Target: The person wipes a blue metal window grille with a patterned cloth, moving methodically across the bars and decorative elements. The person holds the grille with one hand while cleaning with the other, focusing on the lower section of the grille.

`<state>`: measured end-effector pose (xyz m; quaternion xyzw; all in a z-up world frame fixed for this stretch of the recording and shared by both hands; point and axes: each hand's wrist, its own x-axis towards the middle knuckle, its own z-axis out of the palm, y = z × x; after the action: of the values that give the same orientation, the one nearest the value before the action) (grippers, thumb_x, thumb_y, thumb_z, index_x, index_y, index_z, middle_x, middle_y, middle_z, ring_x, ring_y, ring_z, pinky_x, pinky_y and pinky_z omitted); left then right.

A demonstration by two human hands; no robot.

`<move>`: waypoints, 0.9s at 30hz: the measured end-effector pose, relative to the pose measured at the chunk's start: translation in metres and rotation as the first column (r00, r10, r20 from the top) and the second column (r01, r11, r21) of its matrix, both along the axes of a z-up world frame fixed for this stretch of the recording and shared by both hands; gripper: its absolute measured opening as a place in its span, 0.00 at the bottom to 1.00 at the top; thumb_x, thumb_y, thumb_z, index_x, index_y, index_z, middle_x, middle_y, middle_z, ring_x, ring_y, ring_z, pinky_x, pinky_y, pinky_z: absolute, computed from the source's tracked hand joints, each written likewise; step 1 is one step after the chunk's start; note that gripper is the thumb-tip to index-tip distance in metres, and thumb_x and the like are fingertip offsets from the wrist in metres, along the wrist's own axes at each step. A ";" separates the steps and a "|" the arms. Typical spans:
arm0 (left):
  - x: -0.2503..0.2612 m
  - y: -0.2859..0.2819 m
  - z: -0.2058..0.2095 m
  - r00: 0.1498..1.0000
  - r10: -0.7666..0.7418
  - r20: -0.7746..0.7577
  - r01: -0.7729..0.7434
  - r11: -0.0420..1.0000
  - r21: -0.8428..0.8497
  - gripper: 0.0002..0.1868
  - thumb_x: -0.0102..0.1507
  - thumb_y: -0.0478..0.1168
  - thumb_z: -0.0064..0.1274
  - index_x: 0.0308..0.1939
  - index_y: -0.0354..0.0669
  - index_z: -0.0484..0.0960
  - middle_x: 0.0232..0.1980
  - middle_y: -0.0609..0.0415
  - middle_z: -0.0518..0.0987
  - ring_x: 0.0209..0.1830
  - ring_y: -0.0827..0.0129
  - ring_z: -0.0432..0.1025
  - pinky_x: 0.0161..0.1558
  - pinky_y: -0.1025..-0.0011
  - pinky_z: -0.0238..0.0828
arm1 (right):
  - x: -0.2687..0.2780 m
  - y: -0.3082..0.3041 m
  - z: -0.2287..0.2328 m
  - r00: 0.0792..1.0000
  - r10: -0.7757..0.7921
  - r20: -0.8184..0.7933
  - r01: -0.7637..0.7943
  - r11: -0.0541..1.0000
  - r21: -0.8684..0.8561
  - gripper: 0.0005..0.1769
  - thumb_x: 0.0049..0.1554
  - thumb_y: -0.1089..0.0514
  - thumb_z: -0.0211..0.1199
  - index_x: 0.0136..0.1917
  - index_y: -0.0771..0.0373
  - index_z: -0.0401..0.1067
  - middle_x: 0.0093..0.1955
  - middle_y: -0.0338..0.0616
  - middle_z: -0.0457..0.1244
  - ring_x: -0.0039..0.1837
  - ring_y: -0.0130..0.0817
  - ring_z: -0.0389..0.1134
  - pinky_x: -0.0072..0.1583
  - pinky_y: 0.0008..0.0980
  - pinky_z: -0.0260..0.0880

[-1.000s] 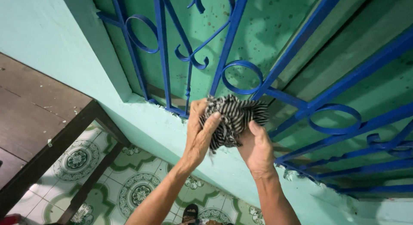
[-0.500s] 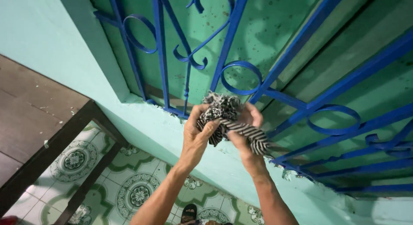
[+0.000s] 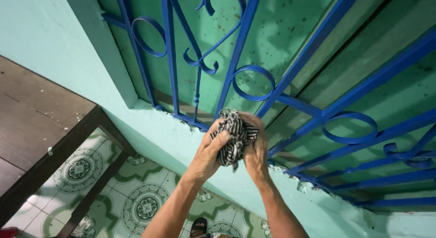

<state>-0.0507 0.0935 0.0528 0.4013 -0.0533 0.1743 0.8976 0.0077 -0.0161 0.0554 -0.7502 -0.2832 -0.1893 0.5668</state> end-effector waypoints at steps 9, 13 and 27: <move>0.028 0.008 0.042 0.982 0.166 0.091 -0.184 0.953 0.240 0.17 0.61 0.38 0.61 0.53 0.41 0.79 0.36 0.56 0.76 0.37 0.74 0.70 0.38 0.71 0.73 | -0.006 -0.014 0.055 0.999 -0.051 0.004 0.051 0.974 -0.222 0.15 0.50 0.70 0.62 0.52 0.74 0.69 0.42 0.69 0.63 0.47 0.71 0.66 0.46 0.63 0.63; 0.067 0.000 0.072 0.713 0.494 0.497 -0.701 0.522 0.487 0.29 0.58 0.32 0.60 0.63 0.42 0.70 0.52 0.40 0.78 0.56 0.47 0.75 0.58 0.53 0.72 | 0.004 -0.027 0.059 0.964 -0.197 0.177 0.184 0.979 0.087 0.14 0.58 0.65 0.57 0.58 0.63 0.72 0.47 0.45 0.65 0.50 0.37 0.69 0.51 0.35 0.71; 0.086 0.060 0.050 0.591 0.386 0.708 -0.775 0.029 0.631 0.07 0.66 0.43 0.50 0.48 0.52 0.76 0.44 0.58 0.63 0.40 0.75 0.63 0.35 0.85 0.62 | 0.050 -0.008 0.055 0.397 -0.333 0.855 0.571 0.819 0.053 0.09 0.64 0.55 0.58 0.55 0.54 0.77 0.60 0.42 0.60 0.61 0.43 0.59 0.62 0.42 0.60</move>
<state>0.0355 0.1530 0.1029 0.7720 -0.1234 0.5360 0.3186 0.0575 -0.0238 0.1105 -0.6782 -0.3225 -0.6331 0.1877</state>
